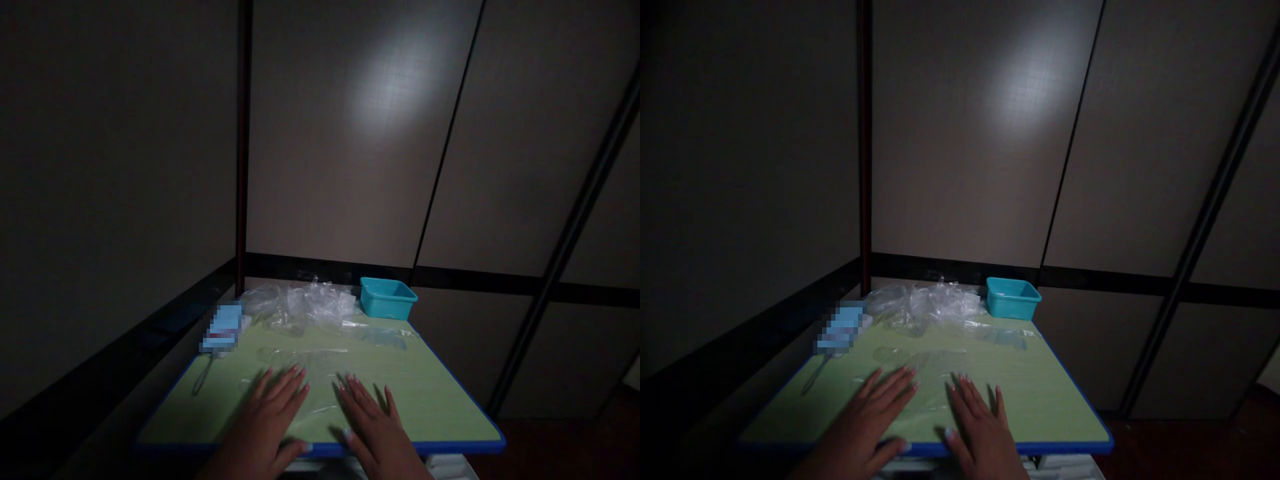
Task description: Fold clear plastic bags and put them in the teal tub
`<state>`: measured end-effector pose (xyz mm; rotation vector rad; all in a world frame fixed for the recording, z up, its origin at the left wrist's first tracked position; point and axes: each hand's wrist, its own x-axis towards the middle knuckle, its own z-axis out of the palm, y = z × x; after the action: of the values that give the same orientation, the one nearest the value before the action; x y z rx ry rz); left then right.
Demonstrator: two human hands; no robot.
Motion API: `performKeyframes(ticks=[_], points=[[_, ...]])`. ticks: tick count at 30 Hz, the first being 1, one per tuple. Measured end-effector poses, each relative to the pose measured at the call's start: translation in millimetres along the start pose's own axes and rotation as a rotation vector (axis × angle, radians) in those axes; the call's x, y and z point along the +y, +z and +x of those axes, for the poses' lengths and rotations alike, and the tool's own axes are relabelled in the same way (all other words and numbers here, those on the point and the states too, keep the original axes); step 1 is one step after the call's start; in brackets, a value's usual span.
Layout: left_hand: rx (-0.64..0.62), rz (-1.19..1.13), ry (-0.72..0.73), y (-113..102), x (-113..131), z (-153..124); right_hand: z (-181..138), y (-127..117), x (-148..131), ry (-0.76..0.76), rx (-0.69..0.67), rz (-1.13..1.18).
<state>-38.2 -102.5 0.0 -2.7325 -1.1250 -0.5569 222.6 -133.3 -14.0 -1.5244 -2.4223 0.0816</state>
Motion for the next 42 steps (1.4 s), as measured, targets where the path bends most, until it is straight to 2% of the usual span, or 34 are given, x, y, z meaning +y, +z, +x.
performKeyframes(ticks=[2, 4, 7, 10, 15, 21, 24, 31, 42], points=[[-0.102, -0.048, 0.067, 8.9, 1.7, -12.3, -12.0, 5.1, 2.4, -0.061, -0.019, -0.006], [-0.147, -0.077, 0.084, 17.2, 3.6, -17.1, -16.8, 9.1, 2.4, -0.089, -0.014, -0.019], [-0.096, -0.088, -0.014, 19.8, 3.6, -13.0, -18.1, 10.7, -3.1, -0.081, 0.029, -0.036], [-0.026, -0.125, -0.123, 11.0, 0.0, -4.0, -17.3, 8.0, -12.7, -0.039, 0.048, -0.022], [-0.040, -0.300, -0.093, -1.3, -8.3, 2.7, -9.8, 2.2, -30.1, -0.029, 0.003, 0.073], [-0.005, -0.427, -0.069, 2.9, -17.8, 7.8, -0.7, -2.4, -46.6, -0.073, -0.033, 0.182], [0.022, -0.399, -0.099, 4.9, -24.2, 18.2, 0.0, -1.5, -49.5, -0.070, -0.019, 0.194], [-0.033, -0.230, -0.173, 8.3, -33.7, 41.1, -2.6, -2.2, -49.6, -0.093, -0.007, 0.197], [-0.061, -0.199, -0.159, 17.2, -39.5, 41.5, 10.6, -7.6, -60.3, -0.046, 0.000, 0.077]])
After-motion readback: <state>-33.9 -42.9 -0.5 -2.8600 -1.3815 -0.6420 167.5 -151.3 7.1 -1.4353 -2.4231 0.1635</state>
